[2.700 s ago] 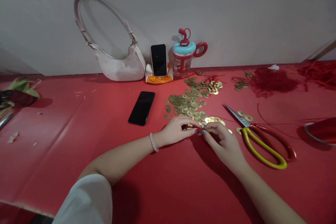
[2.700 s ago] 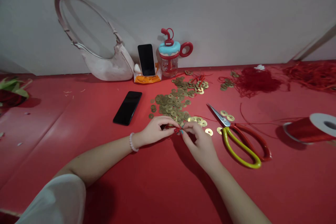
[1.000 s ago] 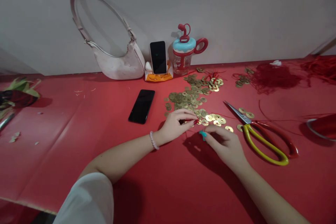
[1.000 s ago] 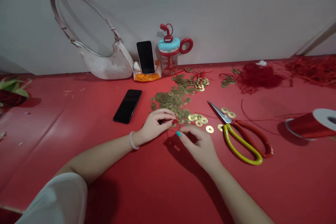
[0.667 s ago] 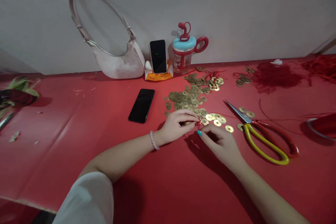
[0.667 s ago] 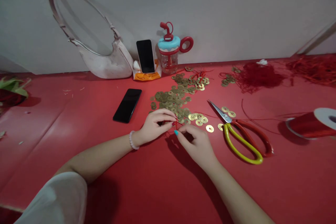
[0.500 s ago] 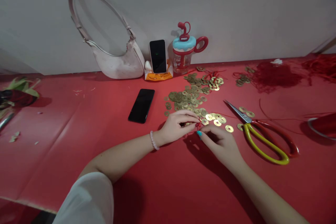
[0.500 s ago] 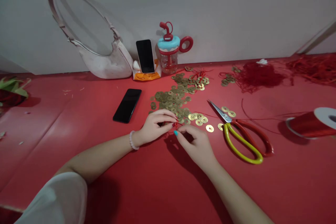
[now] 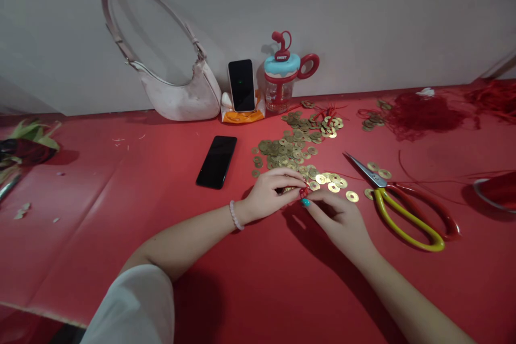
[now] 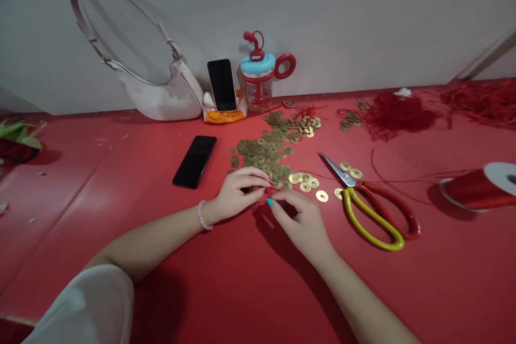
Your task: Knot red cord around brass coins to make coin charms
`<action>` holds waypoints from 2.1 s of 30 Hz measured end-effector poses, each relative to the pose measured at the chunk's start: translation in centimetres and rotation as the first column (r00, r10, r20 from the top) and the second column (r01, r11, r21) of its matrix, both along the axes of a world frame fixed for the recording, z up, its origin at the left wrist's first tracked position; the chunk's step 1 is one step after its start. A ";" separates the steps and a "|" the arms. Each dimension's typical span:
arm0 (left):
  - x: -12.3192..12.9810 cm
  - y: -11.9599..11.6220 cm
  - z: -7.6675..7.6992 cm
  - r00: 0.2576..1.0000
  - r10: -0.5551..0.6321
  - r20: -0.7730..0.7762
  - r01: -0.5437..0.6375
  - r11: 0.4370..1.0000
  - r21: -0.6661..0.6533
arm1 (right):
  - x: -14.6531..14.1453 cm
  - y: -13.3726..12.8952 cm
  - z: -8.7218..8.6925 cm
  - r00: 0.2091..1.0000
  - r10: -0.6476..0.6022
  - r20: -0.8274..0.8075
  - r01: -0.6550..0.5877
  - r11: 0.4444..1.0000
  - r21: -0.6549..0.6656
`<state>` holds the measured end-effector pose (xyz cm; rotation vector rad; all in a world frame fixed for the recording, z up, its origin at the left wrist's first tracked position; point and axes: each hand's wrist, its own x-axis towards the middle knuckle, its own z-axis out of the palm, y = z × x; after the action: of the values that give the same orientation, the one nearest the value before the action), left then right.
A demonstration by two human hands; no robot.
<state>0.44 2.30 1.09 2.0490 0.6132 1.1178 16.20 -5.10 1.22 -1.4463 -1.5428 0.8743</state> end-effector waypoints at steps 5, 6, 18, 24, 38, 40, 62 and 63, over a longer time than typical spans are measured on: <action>0.1 0.0 0.0 1.000 0.002 0.005 -0.002 1.000 0.013 | 0.2 0.0 -0.1 0.999 -0.007 0.045 0.005 0.999 0.037; 0.1 0.0 0.0 1.000 0.003 0.006 -0.003 1.000 0.020 | 0.2 0.1 -0.1 0.999 -0.013 0.040 0.012 0.999 0.044; 0.0 0.0 0.1 1.000 0.003 0.023 -0.004 0.999 0.051 | 0.1 0.2 0.1 0.998 -0.044 0.049 0.038 0.992 0.121; 0.1 0.0 0.2 1.000 0.004 0.023 -0.005 0.999 0.054 | -0.1 0.1 0.1 0.994 -0.112 -0.004 0.111 0.988 0.104; 0.1 0.0 0.1 1.000 0.009 0.000 -0.009 0.998 0.058 | -0.5 0.0 -0.4 0.981 -0.084 -0.174 0.092 0.995 0.037; 0.1 0.0 0.1 1.000 0.009 -0.010 -0.008 0.999 0.051 | -0.5 -0.1 -0.4 0.981 -0.079 -0.177 0.088 0.995 0.047; 0.0 -0.1 0.4 0.985 -0.135 -0.110 0.136 0.991 0.004 | 0.5 -0.2 0.0 0.974 -0.196 -0.115 0.213 0.964 0.160; -0.1 -0.1 0.5 0.974 -0.179 -0.139 0.181 0.984 -0.003 | 0.6 -0.1 0.0 0.964 -0.227 -0.138 0.247 0.957 0.154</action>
<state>0.38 2.24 1.62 2.1559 0.4780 0.8810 16.78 -5.23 1.25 -1.3948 -1.2912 0.6560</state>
